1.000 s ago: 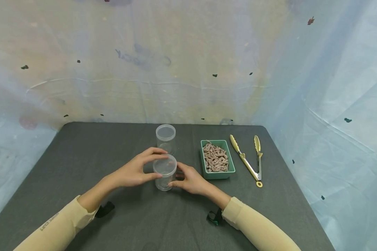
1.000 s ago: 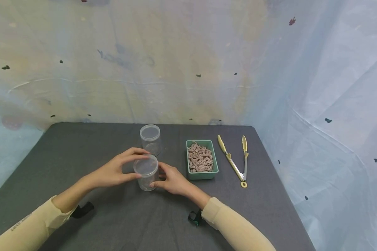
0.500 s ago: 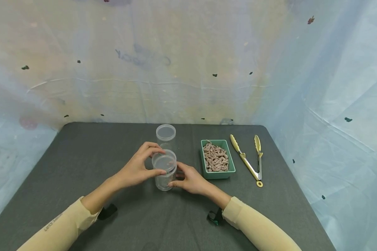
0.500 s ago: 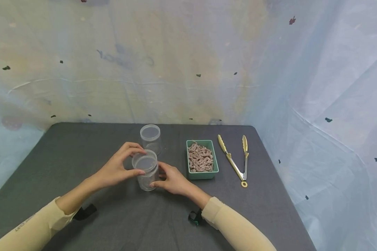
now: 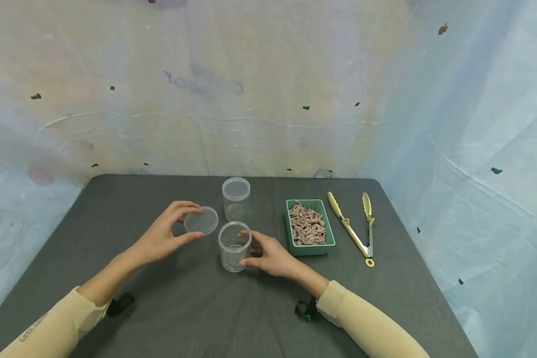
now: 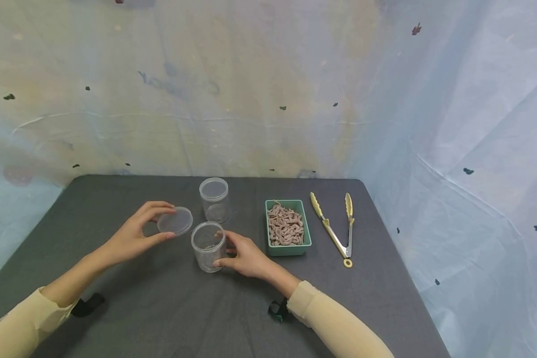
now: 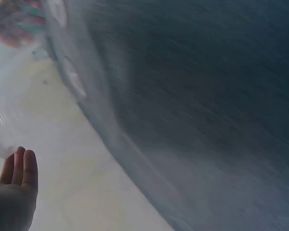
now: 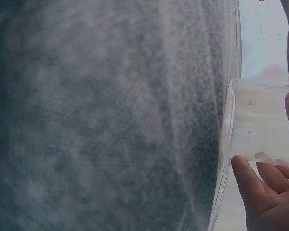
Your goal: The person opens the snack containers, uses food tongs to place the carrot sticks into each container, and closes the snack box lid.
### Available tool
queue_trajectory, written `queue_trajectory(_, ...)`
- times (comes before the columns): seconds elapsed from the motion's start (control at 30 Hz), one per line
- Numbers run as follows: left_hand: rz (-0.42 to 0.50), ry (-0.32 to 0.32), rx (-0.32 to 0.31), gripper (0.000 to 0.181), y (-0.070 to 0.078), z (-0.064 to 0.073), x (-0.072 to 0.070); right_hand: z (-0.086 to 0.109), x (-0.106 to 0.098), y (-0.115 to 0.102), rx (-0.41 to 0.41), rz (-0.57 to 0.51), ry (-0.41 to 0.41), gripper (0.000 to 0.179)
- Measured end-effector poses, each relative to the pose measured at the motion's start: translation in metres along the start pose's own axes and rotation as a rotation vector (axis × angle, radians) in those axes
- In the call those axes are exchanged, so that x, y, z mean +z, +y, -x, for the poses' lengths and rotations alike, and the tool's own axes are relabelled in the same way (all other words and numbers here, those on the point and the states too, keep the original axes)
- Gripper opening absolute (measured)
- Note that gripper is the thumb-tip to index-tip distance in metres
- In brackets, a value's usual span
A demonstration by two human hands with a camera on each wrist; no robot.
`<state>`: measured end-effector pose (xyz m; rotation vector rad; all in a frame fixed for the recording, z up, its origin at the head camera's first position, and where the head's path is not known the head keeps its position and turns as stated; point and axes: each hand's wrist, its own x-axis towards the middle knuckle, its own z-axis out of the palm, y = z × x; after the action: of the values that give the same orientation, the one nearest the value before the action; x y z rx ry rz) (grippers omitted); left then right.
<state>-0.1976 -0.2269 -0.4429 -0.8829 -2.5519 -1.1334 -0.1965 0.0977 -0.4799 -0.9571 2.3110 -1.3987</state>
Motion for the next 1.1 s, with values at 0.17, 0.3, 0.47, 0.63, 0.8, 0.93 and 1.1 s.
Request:
queue_trajectory(0.17,-0.051,-0.094,-0.039,0.056,-0.018,0.016,-0.010,0.000,0.000,-0.001,0.006,-0.001,-0.004,0.071)
queue_trajectory(0.3,-0.067,-0.189,-0.061,0.056,-0.027,0.027,-0.012,0.001,0.000,-0.001,0.003,-0.002,-0.003,0.072)
queue_trajectory(0.47,-0.090,-0.268,-0.071,0.060,-0.033,0.037,-0.010,0.001,-0.001,-0.002,0.003,0.007,-0.005,0.073)
queue_trajectory(0.63,-0.098,-0.307,-0.088,0.064,-0.035,0.043,-0.009,0.001,-0.001,-0.001,0.001,0.013,-0.006,0.073)
queue_trajectory(0.8,-0.144,-0.320,-0.097,0.065,-0.037,0.047,-0.006,0.000,-0.001,-0.001,-0.002,0.004,-0.003,0.073)
queue_trajectory(0.93,-0.186,-0.329,-0.111,0.067,-0.037,0.050,-0.004,0.001,-0.001,0.000,-0.003,0.001,-0.002,0.073)
queue_trajectory(1.1,-0.193,-0.317,-0.121,0.071,-0.034,0.048,-0.004,0.002,-0.004,-0.001,-0.009,0.001,-0.016,0.086)
